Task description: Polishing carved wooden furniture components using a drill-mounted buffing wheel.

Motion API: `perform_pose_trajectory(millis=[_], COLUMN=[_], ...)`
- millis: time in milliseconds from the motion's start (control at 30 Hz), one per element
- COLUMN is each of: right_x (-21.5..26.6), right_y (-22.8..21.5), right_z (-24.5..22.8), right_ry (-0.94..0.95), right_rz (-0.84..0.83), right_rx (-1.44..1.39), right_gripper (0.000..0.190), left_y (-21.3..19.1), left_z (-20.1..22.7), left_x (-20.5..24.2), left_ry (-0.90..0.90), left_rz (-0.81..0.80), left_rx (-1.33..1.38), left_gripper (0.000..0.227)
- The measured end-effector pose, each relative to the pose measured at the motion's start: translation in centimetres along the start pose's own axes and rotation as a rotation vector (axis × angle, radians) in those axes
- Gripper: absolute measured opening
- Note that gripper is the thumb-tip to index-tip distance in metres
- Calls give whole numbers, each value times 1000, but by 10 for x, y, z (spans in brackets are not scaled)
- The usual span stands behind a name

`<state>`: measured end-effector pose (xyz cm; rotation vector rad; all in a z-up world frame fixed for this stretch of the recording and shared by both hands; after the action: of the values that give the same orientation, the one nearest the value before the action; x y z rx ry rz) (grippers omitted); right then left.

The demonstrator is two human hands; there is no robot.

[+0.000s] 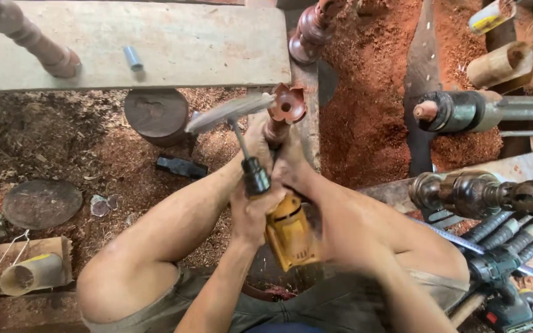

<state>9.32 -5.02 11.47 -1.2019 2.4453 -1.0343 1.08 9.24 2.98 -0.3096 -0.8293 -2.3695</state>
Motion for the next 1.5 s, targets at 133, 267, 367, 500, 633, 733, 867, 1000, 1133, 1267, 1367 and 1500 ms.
perform_pose_trajectory(millis=[133,267,367,500,633,733,867,1000,1133,1267,1367,1500], right_x=[65,67,60,56,57,60,67,73,82,88,89,87], right_y=[22,32,37,38,36,37,37,35,36,32,32,38], right_z=[4,31,29,24,22,23,25,24,28,29,28,29], right_ry=[-356,-329,-326,-367,-340,-337,-327,-311,-300,-294,-293,-274], right_rz=[-62,49,50,93,94,79,65,34,12,33,11,-44], right_rx=[260,674,624,632,623,641,658,676,699,744,757,747], right_gripper=[133,97,95,94,95,97,97,99,100,94,94,99], left_y=[21,25,16,16,20,16,11,20,23,26,25,17], left_z=[-4,-11,-18,-9,-5,-15,-33,-23,-31,-38,-43,-52], left_x=[-13,-22,-30,-32,-30,-31,-29,-20,-15,-10,-7,-9], left_ry=[-5,4,-21,-53,-64,-63,-68,-93,-61,-72,-77,-122], left_rz=[-73,-84,-81,-64,-88,-94,-101,-107,-156,-170,-172,-138], left_rx=[39,18,6,18,-71,-55,-26,46,81,119,175,159], left_gripper=[37,34,32,34,30,34,33,34,36,33,32,27])
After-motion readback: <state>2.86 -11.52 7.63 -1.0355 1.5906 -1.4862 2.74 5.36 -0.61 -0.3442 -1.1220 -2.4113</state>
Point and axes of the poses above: each hand's wrist, its own x-axis away from the middle knuckle, its own y-axis out of the palm, z = x × y, the point moved 6 cm from there along -x, towards the middle knuckle, and after that the axes turned 5 degrees about -y, right-handed, at the moved point
